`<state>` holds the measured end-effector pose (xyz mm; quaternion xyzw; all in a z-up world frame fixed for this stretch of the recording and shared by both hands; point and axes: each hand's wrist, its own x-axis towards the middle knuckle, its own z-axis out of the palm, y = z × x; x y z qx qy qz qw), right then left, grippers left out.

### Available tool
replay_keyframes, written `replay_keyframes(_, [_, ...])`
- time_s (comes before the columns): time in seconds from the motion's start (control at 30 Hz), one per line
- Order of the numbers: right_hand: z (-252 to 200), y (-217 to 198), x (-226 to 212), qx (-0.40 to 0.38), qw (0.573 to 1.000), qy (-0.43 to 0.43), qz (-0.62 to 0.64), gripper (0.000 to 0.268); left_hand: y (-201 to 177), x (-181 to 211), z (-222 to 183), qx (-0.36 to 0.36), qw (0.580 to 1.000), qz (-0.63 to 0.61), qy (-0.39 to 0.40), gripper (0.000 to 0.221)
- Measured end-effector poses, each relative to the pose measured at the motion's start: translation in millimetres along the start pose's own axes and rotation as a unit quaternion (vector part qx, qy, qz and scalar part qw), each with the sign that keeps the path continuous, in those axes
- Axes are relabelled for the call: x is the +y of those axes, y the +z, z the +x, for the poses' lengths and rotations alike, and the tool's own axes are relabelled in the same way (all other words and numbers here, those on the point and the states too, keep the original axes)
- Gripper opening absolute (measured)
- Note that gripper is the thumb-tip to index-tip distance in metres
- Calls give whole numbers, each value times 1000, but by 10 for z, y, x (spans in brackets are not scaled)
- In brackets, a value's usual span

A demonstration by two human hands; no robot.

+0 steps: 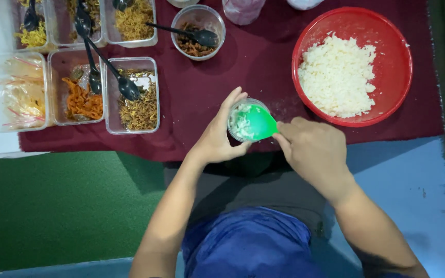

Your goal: Prepare and pack food by portioning ingredients into bags, wrapping rice balls, and mixing components.

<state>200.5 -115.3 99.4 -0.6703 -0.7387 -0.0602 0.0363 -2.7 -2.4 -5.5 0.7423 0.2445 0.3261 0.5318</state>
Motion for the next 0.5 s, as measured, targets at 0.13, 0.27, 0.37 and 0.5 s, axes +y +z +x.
replay_keyframes(0.13, [59, -207, 15, 5, 999, -48, 25, 19, -12, -1, 2, 4, 1000, -5, 7, 121])
replay_keyframes(0.27, [79, 25, -8, 24, 998, -59, 22, 14, -16, -14, -7, 0, 1000, -22, 16, 121])
replay_keyframes(0.37, [118, -57, 47, 9, 999, -43, 29, 16, -24, -13, -3, -2, 1000, -21, 17, 119])
replay_keyframes(0.5, [165, -129, 26, -9, 993, -35, 115, 15, -14, -66, -4, -1, 999, -31, 20, 123])
